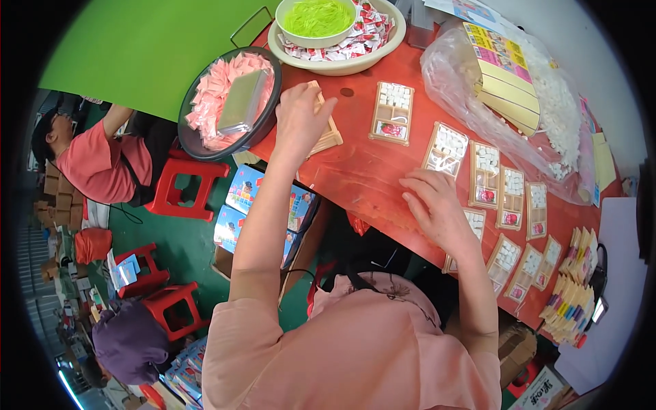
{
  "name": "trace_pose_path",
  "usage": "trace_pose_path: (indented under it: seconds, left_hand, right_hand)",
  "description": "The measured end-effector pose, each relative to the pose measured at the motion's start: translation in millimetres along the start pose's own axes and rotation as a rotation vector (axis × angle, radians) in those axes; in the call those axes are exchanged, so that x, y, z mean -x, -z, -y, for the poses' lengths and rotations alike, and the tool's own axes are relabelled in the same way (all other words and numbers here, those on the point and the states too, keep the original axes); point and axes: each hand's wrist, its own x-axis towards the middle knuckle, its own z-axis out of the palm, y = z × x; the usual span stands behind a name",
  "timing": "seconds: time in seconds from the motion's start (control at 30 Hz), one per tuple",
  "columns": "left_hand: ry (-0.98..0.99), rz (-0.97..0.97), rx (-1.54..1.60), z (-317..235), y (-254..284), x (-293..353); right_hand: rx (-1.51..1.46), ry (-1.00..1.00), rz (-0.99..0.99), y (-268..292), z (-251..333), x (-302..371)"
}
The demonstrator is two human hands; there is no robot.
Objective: Package small white blocks into partitioned boxes and seal them in plastic sleeves.
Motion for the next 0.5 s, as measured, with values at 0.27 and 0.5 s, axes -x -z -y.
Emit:
trace_pose_path:
  seconds: [0.27,0.5]
  left_hand:
    - [-0.016,0.085,-0.203,11,-14,30]
    - [-0.165,-0.124,0.163,-53,-13,13]
  right_hand:
    - [0.062,0.002,-0.056,11,-16,8]
    - [0.413,-0.064,-0.569,98,-95,-50]
